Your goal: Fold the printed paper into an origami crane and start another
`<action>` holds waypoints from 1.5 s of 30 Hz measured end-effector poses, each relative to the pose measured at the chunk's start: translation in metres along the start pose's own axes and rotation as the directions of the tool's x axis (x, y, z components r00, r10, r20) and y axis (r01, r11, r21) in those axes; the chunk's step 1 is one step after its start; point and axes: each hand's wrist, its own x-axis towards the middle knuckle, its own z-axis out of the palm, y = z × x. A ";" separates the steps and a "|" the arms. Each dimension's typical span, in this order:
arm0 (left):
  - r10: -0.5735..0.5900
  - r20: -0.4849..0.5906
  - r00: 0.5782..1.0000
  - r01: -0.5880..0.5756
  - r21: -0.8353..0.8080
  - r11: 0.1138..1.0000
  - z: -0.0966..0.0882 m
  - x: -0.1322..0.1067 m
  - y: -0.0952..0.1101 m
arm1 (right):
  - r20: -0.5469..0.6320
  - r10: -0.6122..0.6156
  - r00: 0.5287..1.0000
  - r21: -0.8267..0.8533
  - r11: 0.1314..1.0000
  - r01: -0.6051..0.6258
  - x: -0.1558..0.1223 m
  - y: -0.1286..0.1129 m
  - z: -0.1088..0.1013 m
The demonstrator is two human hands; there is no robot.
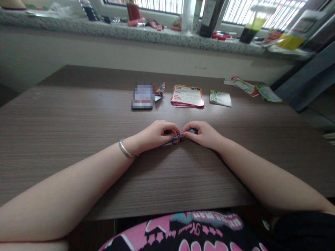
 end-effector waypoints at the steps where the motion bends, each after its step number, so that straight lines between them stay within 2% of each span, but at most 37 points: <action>1: 0.030 -0.016 0.999 -0.029 0.062 0.998 0.000 0.000 -0.001 | 0.001 -0.004 1.000 -0.024 1.000 0.004 0.000 0.000 0.000; 3: 0.097 -0.049 0.994 -0.088 0.165 0.982 0.001 0.001 -0.004 | -0.006 -0.051 0.999 -0.085 0.995 0.050 0.002 0.001 -0.001; 6: 0.175 -0.057 0.983 -0.156 0.245 0.957 0.002 0.001 -0.011 | -0.022 -0.187 0.982 -0.181 0.967 0.180 0.003 0.003 -0.001; 12: 0.220 -0.038 0.975 -0.195 0.341 0.920 0.003 0.000 -0.016 | -0.038 -0.299 0.953 -0.382 0.886 0.263 0.001 0.003 -0.004; 17: 0.248 -0.019 0.969 -0.214 0.443 0.871 0.002 -0.002 -0.010 | 0.044 -0.381 0.924 -0.538 0.770 0.343 -0.002 -0.004 -0.006; 23: 0.213 -0.023 0.977 -0.173 0.503 0.847 0.002 -0.003 -0.004 | 0.144 -0.314 0.938 -0.583 0.739 0.337 -0.002 -0.009 -0.006; 32: 0.192 -0.034 0.981 -0.141 0.556 0.819 0.004 -0.004 0.000 | 0.171 -0.285 0.943 -0.657 0.681 0.324 -0.006 -0.020 -0.004; 40: 0.164 -0.026 0.986 -0.109 0.648 0.754 0.005 -0.005 0.007 | 0.216 -0.154 0.964 -0.704 0.659 0.263 -0.016 -0.040 -0.006; 45: 0.206 -0.021 0.978 -0.144 0.648 0.748 0.005 -0.005 0.004 | 0.191 -0.122 0.974 -0.717 0.660 0.223 -0.018 -0.043 -0.006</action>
